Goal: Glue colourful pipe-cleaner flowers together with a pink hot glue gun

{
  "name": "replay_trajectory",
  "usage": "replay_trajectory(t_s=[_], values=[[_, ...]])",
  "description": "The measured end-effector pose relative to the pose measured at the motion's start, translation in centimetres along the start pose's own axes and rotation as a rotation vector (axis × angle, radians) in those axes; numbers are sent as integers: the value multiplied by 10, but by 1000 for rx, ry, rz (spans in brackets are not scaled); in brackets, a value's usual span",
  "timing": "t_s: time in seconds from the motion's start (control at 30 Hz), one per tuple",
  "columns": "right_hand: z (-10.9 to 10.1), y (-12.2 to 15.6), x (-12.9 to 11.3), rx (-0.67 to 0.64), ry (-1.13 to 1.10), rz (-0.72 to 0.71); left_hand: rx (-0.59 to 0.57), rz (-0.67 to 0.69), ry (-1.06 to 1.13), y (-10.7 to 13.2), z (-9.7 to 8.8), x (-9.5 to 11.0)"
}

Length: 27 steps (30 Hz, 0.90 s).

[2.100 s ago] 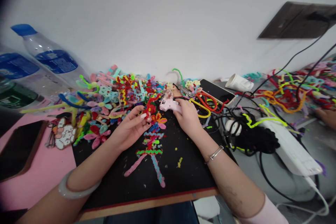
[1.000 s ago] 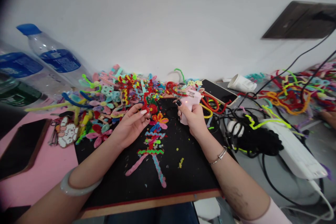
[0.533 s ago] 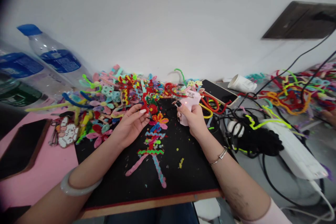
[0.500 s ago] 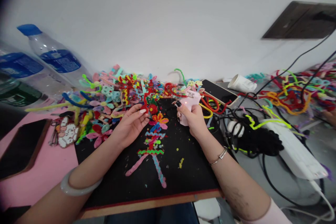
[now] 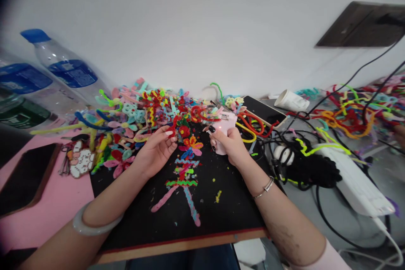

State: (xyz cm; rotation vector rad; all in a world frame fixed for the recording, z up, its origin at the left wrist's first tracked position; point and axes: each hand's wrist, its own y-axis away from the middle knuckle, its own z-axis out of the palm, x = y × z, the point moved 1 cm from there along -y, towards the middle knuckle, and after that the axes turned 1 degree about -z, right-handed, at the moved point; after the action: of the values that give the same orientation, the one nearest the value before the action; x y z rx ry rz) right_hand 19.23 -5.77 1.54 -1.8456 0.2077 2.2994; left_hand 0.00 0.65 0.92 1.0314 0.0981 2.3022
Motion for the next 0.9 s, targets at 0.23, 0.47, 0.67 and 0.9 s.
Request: replay_trajectory(t_s=[0.23, 0.47, 0.67, 0.9], values=[[0, 2, 2, -133, 47, 33, -46, 26, -6, -1, 0, -1], [-1, 4, 6, -183, 116, 116, -51, 28, -32, 2, 3, 1], [-2, 4, 7, -188, 141, 134, -35, 21, -29, 2, 3, 2], [-2, 3, 5, -203, 131, 132, -68, 4, -32, 3, 3, 3]])
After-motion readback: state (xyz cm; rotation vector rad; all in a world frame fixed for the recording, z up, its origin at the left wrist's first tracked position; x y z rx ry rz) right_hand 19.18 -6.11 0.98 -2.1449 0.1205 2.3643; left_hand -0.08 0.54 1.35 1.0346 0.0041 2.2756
